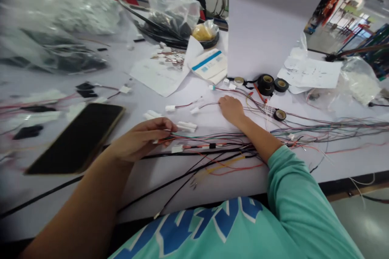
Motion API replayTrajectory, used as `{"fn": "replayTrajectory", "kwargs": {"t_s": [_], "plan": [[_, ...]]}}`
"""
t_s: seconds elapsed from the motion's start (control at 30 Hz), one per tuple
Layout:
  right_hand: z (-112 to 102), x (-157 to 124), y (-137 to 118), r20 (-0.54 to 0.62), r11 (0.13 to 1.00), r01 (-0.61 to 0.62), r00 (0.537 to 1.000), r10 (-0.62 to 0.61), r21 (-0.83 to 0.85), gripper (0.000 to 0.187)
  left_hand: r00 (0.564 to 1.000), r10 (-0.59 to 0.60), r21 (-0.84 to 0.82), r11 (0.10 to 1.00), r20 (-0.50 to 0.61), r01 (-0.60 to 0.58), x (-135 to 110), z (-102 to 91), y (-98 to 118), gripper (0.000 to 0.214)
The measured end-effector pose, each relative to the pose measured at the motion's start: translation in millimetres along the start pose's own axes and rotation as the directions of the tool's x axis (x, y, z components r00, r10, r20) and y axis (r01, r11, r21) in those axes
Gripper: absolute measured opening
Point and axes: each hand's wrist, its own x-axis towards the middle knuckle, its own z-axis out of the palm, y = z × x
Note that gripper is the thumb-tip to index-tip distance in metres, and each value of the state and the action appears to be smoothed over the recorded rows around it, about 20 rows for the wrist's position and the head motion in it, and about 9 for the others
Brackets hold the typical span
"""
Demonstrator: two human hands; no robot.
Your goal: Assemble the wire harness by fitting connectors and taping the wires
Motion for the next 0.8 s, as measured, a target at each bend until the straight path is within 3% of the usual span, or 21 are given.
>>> {"fn": "replayTrajectory", "kwargs": {"t_s": [0.1,0.23,0.33,0.5,0.57,0.67,0.73,0.8], "plan": [[-11,-10,-5,-0.028,0.993,-0.010,1.000,0.014,0.118,0.026,0.994,-0.062,-0.046,0.997,-0.094,0.058,-1,9.7,2,0.019],[-22,-23,-13,0.012,0.964,0.104,0.994,-0.110,0.245,0.022,0.971,-0.117,-0.076,0.992,-0.209,0.103,-5,22.3,3,0.032],[-21,-32,-20,0.051,0.951,0.172,0.980,-0.191,0.258,0.021,0.978,-0.087,-0.060,0.995,-0.189,0.077,-7,26.0,1,0.045],[-31,-42,-16,0.079,0.947,0.219,0.967,-0.243,0.235,0.018,0.980,-0.079,-0.001,0.997,-0.180,0.081,-7,28.2,1,0.038],[-44,-46,2,0.073,0.979,0.123,0.988,-0.137,0.162,0.022,0.976,-0.093,0.005,0.995,-0.198,0.096,-6,29.6,1,0.036],[-64,-55,45,0.046,0.985,-0.174,0.984,0.174,-0.009,0.031,0.973,-0.109,-0.005,0.994,-0.205,0.110,-6,31.5,2,0.033],[-68,-65,71,0.041,0.906,-0.398,0.912,0.407,-0.147,0.031,0.970,-0.121,-0.020,0.993,-0.210,0.119,-6,31.9,3,0.030],[-62,-75,87,0.079,0.844,-0.480,0.857,0.510,-0.239,0.032,0.966,-0.129,-0.032,0.992,-0.223,0.125,-6,32.1,2,0.026]]}}
